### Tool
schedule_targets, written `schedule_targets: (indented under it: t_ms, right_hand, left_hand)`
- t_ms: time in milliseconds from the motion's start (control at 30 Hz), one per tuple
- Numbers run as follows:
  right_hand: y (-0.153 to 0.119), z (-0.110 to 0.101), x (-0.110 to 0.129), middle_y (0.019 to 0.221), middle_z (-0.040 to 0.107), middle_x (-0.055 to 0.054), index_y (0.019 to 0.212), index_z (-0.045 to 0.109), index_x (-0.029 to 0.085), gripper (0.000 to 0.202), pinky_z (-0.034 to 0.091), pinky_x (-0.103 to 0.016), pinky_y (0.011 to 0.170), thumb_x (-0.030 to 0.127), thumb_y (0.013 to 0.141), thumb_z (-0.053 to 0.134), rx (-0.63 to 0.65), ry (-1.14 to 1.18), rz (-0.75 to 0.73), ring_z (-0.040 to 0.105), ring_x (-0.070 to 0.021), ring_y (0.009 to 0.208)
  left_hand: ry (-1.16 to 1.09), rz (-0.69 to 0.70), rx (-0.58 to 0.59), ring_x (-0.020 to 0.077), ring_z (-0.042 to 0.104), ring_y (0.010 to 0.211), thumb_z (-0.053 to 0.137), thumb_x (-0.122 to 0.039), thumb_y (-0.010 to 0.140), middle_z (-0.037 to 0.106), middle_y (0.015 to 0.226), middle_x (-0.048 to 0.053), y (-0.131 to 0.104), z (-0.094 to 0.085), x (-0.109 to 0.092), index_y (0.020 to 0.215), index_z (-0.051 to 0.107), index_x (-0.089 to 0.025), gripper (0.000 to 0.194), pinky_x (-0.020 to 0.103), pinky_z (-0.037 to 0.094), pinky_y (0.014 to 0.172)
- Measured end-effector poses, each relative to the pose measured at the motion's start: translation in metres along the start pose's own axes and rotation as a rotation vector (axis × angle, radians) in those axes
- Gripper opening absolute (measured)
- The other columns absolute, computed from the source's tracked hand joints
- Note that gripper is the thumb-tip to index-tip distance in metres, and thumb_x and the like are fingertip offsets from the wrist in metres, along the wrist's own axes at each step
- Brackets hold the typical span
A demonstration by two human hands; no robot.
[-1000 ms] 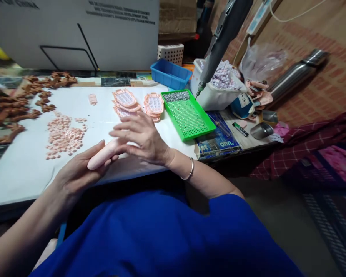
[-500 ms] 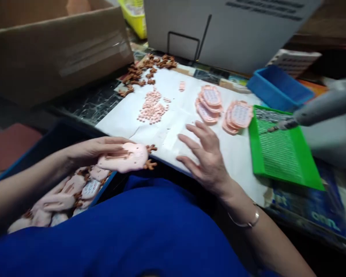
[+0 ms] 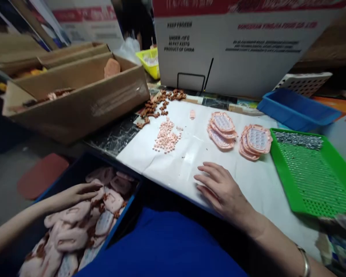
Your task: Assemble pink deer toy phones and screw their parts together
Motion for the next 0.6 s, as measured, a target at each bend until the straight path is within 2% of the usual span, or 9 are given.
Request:
schedule_targets:
  t_ms: [100,167,233,267,300,333,433,500,600]
  right_hand:
    - [0.002,0.007,-0.003,0.108,0.071,-0.010,0.102,0.068,0.018,0.019,0.060,-0.034,0.083,0.022,0.098,0.050,-0.035,0.021,0.007,0.065,-0.0211,0.108]
    - [0.004,0.011,-0.005,0.105,0.072,-0.009,0.100,0.070,0.020,0.021,0.062,-0.032,0.081,0.023,0.098,0.049,-0.046,0.041,0.016,0.067,-0.0195,0.105]
    - [0.006,0.013,-0.005,0.103,0.073,-0.008,0.098,0.071,0.021,0.023,0.063,-0.029,0.079,0.026,0.099,0.049,-0.049,0.056,0.028,0.070,-0.0179,0.102]
    - [0.006,0.012,-0.006,0.103,0.074,-0.007,0.097,0.071,0.022,0.024,0.064,-0.028,0.079,0.028,0.099,0.048,-0.050,0.059,0.038,0.071,-0.0172,0.101]
    - [0.006,0.012,-0.006,0.103,0.074,-0.006,0.097,0.072,0.023,0.025,0.064,-0.026,0.078,0.030,0.099,0.048,-0.055,0.060,0.045,0.072,-0.0165,0.099]
    - [0.006,0.012,-0.007,0.104,0.075,-0.006,0.096,0.073,0.024,0.025,0.065,-0.025,0.078,0.032,0.099,0.049,-0.053,0.057,0.053,0.073,-0.0160,0.098]
    - [-0.004,0.016,-0.013,0.110,0.074,-0.007,0.099,0.074,0.024,0.027,0.064,-0.022,0.081,0.036,0.099,0.050,-0.004,0.033,0.069,0.073,-0.0159,0.101]
    - [-0.016,0.024,-0.019,0.116,0.072,-0.010,0.102,0.075,0.022,0.033,0.064,-0.022,0.083,0.041,0.099,0.048,0.008,0.010,0.092,0.072,-0.0174,0.104]
    - [-0.037,0.039,-0.029,0.124,0.069,-0.010,0.107,0.075,0.023,0.037,0.065,-0.027,0.087,0.045,0.099,0.045,0.001,0.020,0.117,0.071,-0.0205,0.110]
  left_hand:
    - [0.014,0.191,0.187,0.0308,0.066,0.119,0.064,-0.065,0.072,0.073,0.126,0.003,-0.007,-0.015,-0.062,0.113,0.075,-0.030,0.055,0.039,0.050,0.103]
    - [-0.027,0.316,0.271,0.0287,0.065,0.121,0.064,-0.057,0.079,0.072,0.128,0.002,-0.012,-0.035,-0.102,0.121,0.071,-0.030,0.050,0.039,0.050,0.104]
    - [-0.079,0.397,0.164,0.0301,0.069,0.112,0.071,-0.052,0.074,0.077,0.116,0.003,-0.009,-0.068,-0.134,0.111,0.075,-0.029,0.044,0.040,0.053,0.099]
    - [-0.095,0.420,0.053,0.0305,0.071,0.105,0.074,-0.050,0.070,0.078,0.107,0.005,-0.003,-0.089,-0.145,0.105,0.077,-0.027,0.042,0.041,0.055,0.095]
    - [-0.137,0.441,-0.154,0.0292,0.072,0.096,0.073,-0.048,0.071,0.079,0.101,0.007,0.004,-0.112,-0.153,0.101,0.077,-0.024,0.039,0.042,0.056,0.092]
    - [-0.172,0.440,-0.390,0.0261,0.072,0.086,0.070,-0.044,0.071,0.078,0.093,0.007,0.013,-0.136,-0.158,0.096,0.076,-0.022,0.034,0.042,0.058,0.086]
    - [-0.134,0.369,-0.677,0.0162,0.065,0.079,0.056,-0.031,0.085,0.075,0.087,0.004,0.039,-0.202,-0.159,0.102,0.070,-0.019,0.026,0.036,0.054,0.088]
    - [-0.047,0.222,-0.712,0.0145,0.057,0.066,0.064,-0.021,0.079,0.067,0.065,0.001,0.052,-0.234,-0.151,0.083,0.071,-0.015,0.010,0.031,0.052,0.081]
    - [0.074,-0.002,-0.567,0.0154,0.053,0.058,0.074,-0.014,0.069,0.063,0.054,0.001,0.059,-0.259,-0.135,0.067,0.071,-0.012,0.004,0.024,0.046,0.064]
Point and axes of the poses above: each hand's wrist, its own y-axis towards the middle knuckle, its own z-axis out of the palm, x = y × z, the point moved 1 cm from there along y, towards the middle knuckle
